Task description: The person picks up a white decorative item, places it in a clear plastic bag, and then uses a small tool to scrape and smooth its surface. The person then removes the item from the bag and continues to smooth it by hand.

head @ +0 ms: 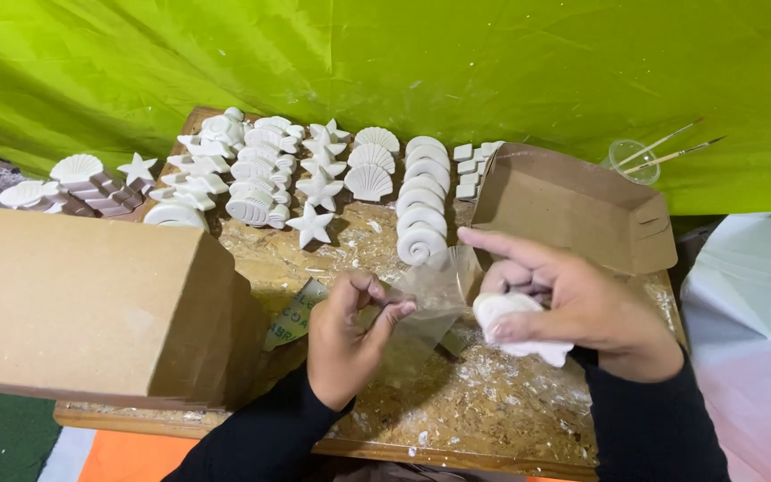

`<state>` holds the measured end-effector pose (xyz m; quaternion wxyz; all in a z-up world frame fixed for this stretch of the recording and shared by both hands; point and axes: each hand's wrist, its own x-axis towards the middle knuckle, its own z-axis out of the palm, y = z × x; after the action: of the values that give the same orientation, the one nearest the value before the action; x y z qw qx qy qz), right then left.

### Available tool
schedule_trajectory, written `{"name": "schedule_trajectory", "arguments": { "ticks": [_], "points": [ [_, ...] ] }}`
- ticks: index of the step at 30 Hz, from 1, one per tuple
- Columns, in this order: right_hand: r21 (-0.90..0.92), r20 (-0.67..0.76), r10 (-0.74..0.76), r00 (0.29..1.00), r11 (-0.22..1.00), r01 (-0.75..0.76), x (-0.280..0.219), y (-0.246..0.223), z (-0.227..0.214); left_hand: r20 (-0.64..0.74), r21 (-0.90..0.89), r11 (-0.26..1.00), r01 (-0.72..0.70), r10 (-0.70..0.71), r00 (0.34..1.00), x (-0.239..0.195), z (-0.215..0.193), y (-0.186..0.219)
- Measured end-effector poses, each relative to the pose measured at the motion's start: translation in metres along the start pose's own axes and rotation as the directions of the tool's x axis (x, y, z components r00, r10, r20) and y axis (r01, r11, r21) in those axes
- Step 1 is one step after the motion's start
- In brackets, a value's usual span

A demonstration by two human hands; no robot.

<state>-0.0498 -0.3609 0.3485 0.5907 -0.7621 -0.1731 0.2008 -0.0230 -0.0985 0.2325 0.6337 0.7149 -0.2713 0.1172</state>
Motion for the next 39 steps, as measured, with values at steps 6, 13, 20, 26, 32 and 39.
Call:
{"name": "schedule_trajectory", "arguments": {
  "ticks": [6, 13, 20, 26, 32, 39],
  "points": [
    [-0.119, -0.04, 0.063, 0.997, 0.991, -0.068, 0.006, -0.008, 0.013, 0.019, 0.015, 0.996, -0.091, 0.091, 0.996, -0.003, 0.0, 0.0],
    [-0.163, -0.062, 0.18, 0.982, 0.969, -0.188, 0.011, 0.002, 0.0, -0.01, 0.077, 0.993, -0.088, 0.089, 0.996, -0.004, 0.0, -0.004],
    [-0.232, -0.098, 0.163, 0.982, 0.956, -0.182, 0.018, 0.01, -0.001, 0.05, -0.063, 0.998, 0.017, -0.014, 0.999, 0.003, -0.002, 0.004],
    [-0.31, -0.133, 0.193, 0.972, 0.923, -0.226, 0.015, 0.003, 0.012, 0.289, 0.237, 0.95, -0.206, 0.133, 0.948, 0.016, -0.01, 0.02],
    [-0.566, -0.143, 0.16, 0.977, 0.796, -0.213, 0.015, 0.0, 0.021, 0.391, 0.37, 0.841, -0.396, 0.246, 0.887, 0.032, -0.019, 0.065],
    [-0.653, -0.128, 0.139, 0.982, 0.733, -0.189, 0.013, 0.004, 0.023, 0.462, 0.393, 0.74, -0.546, 0.355, 0.813, 0.036, -0.024, 0.061]
  ]
}}
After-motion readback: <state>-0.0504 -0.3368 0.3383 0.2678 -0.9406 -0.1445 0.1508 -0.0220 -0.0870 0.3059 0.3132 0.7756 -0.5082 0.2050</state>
